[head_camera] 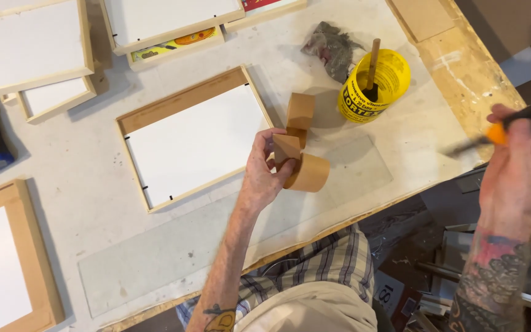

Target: Assembling and finishing wooden picture frames by applying adhesive tape and using a brush.

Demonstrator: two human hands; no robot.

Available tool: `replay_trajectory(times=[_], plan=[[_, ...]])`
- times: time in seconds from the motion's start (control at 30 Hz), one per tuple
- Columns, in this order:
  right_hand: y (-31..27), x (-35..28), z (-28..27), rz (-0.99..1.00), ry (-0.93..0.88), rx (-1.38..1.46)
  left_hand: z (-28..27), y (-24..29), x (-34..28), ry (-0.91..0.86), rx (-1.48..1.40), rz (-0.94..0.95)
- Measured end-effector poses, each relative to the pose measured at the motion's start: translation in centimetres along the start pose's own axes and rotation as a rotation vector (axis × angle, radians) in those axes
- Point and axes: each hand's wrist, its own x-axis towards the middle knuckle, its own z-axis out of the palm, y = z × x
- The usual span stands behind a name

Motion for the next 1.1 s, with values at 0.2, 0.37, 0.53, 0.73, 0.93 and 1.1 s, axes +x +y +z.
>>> replay_trajectory(times=[0.2, 0.37, 0.53, 0.73, 0.93, 1.1], plan=[[-2.7, -2.0, 8.8, 0.222, -0.156, 0.095, -0.8, 0.0, -0.2, -0.078, -0.066, 0.075], [2.9, -3.8, 12.4, 0.197, -0.154, 0.356, -1.0, -2.4, 0.5, -0.047, -0.090, 0.047], [3.7, -5.0, 13.1, 0.225, -0.180, 0.418, -0.8, -1.6, 0.4, -0.046, -0.096, 0.039], [4.3, -5.3, 13.5, 0.240, -0.217, 0.413, -0.6, 0.0, 0.2, -0.038, -0.081, 0.043], [4.4, -4.7, 12.7, 0.188, -0.196, 0.376, -0.6, 0.2, 0.4, -0.035, -0.055, 0.031], [4.9, -4.7, 12.3, 0.175, -0.196, 0.373, -0.5, 0.1, 0.5, -0.021, -0.073, 0.022]])
